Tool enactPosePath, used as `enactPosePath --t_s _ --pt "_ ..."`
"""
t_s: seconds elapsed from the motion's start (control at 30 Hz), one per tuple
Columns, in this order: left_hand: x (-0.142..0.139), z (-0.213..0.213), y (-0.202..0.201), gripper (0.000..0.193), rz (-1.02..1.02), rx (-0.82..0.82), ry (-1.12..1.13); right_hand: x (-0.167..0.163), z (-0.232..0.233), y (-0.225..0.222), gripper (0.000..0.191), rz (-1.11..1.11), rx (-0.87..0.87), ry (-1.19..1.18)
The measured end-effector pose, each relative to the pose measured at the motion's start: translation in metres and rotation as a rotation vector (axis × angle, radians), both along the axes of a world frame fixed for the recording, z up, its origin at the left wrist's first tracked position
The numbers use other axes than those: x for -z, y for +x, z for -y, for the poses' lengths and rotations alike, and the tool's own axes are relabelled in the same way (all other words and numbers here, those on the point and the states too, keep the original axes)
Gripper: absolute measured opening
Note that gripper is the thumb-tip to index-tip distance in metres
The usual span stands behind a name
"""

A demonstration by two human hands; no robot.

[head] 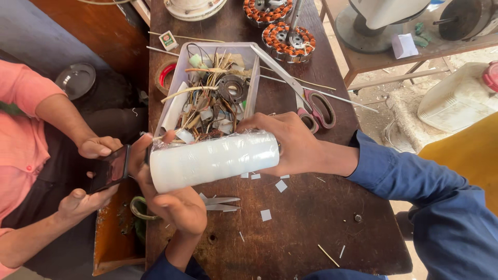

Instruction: The person handles small white insulating tubes and copper wire coils at a workbench. They use scissors to cut a copper wire coil and then handle a roll of white tape. Another person sits nearby using a smartphone.

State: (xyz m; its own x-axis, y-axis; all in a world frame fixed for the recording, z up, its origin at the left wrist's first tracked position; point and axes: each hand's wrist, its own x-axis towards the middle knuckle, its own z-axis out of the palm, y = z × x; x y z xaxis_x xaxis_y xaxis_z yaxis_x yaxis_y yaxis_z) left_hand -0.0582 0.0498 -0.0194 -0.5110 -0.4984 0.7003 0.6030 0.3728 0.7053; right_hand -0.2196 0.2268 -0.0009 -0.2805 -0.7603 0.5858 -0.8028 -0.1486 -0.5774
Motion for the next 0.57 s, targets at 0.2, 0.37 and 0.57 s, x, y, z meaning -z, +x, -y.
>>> enactPosePath --t_s 0.2,0.37,0.57 --pt "0.0014 0.0027 -0.0034 0.06 0.119 0.124 0.048 0.0004 -0.0033 -0.0039 0.065 -0.054 0.015 -0.095" --pt "0.0038 0.0044 -0.0043 0.059 0.152 0.068 0.105 -0.0038 -0.0045 0.0008 0.076 -0.037 0.036 -0.107" --pt "0.0084 0.0051 -0.002 0.064 0.051 -0.005 0.087 -0.0069 -0.0093 0.0007 0.089 0.084 0.056 -0.063"
